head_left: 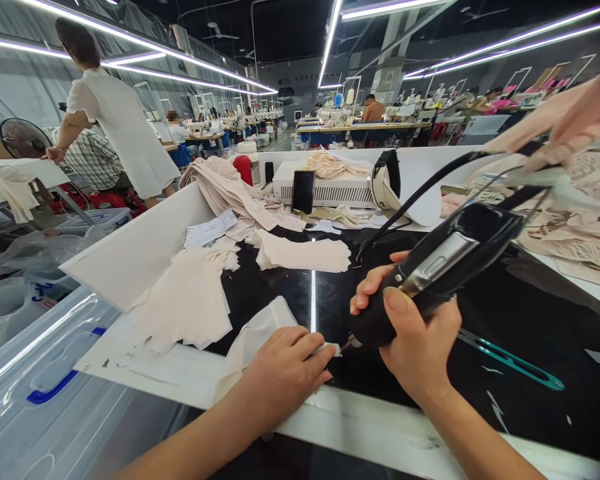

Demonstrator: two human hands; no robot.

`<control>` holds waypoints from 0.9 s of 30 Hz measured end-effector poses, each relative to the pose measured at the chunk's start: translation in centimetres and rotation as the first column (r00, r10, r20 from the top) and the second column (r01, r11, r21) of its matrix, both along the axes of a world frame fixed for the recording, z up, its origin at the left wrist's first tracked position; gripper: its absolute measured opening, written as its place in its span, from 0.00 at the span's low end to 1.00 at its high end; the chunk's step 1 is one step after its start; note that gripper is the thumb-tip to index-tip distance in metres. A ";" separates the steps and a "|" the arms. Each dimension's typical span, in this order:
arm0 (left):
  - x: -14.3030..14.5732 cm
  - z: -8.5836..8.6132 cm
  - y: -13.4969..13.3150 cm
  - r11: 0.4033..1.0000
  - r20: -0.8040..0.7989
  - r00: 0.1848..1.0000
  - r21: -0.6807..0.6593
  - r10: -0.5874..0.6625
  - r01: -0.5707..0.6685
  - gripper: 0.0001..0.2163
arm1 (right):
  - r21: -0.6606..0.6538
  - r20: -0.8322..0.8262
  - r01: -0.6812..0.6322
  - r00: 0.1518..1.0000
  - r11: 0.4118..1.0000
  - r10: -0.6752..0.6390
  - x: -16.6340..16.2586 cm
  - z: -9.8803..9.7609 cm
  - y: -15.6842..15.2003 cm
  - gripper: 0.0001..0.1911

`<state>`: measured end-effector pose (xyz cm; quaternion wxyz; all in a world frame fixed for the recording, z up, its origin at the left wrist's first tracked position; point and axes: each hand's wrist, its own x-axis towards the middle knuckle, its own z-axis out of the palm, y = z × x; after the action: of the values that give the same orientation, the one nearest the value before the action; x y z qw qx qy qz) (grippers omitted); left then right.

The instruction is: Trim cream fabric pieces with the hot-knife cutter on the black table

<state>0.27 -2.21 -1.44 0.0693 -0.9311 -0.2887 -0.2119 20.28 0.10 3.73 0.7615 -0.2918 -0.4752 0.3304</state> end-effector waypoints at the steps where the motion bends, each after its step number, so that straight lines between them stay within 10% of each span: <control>1: 0.0 0.0 0.0 1.000 0.001 1.000 -0.002 -0.002 0.002 0.12 | -0.002 0.009 -0.002 1.000 1.000 0.002 0.0 -0.1 0.0 0.21; 27: -1.4 -1.0 0.1 0.999 0.131 0.990 0.014 -0.050 0.049 0.10 | -0.018 -0.035 0.070 0.997 0.997 -0.071 0.9 1.4 -0.4 0.20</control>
<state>-1.13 -2.07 -2.47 0.0500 -0.9215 -0.2684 -0.2761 21.20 -0.35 5.13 0.7787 -0.3088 -0.4480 0.3124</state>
